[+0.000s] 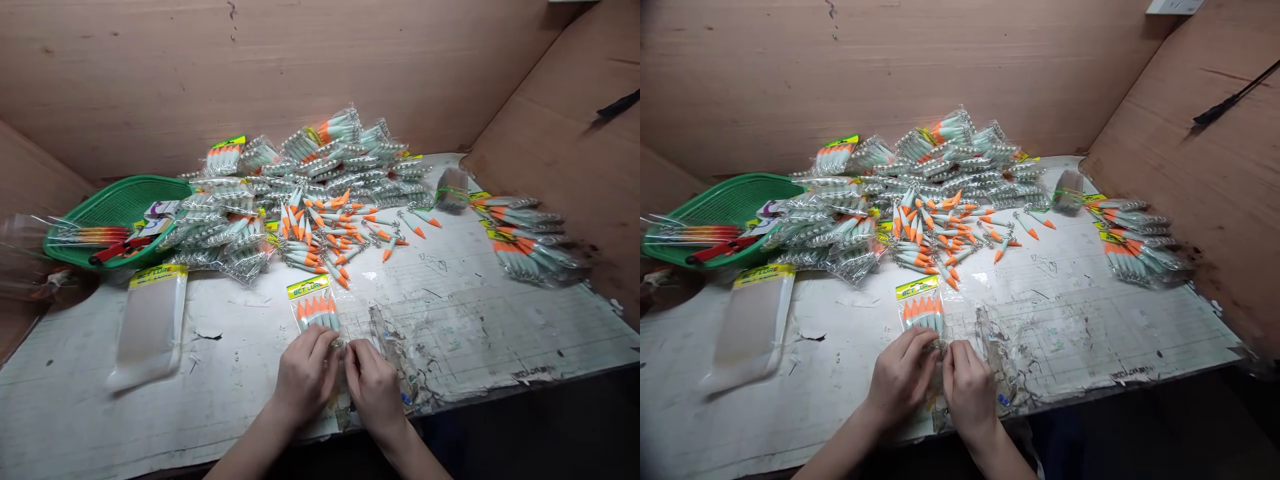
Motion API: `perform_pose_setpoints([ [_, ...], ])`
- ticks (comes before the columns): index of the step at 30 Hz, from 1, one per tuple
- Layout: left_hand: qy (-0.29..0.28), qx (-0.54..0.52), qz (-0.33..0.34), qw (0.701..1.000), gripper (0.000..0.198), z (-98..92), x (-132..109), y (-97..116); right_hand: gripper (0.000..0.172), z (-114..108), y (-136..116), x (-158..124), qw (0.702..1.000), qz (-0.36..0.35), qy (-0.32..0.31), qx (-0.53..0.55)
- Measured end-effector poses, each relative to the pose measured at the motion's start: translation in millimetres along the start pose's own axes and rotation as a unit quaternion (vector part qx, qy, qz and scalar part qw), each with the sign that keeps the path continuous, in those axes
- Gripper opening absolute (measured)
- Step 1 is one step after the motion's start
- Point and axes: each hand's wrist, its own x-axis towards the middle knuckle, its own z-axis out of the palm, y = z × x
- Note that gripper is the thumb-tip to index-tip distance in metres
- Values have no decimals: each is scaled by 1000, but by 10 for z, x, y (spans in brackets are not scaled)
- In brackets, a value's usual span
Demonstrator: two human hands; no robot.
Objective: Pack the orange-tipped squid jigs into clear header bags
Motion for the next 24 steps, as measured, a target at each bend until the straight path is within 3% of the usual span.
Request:
perform_pose_setpoints([
  [2, -27, 54, 67, 996, 51, -15, 16, -24, 19, -16, 8, -27, 1000, -6, 4, 24],
  [4, -52, 91, 85, 991, 63, -12, 39, -42, 19, -35, 16, -52, 999, -11, 4, 44],
  [9, -33, 108, 49, 992, 63, 51, 66, -57, 18, -83, 46, -55, 997, -17, -30, 74],
  [15, -13, 140, 59, 988, 64, 99, 27, -80, 15, -92, 68, -65, 996, -19, -49, 76],
  [20, 55, 183, 2, 982, 72, -25, -176, -71, 10, -109, 49, -64, 996, 3, -46, 73],
  [24, 47, 186, -11, 981, 64, -119, -304, -91, 12, -120, 68, 4, 996, -29, -61, 56],
])
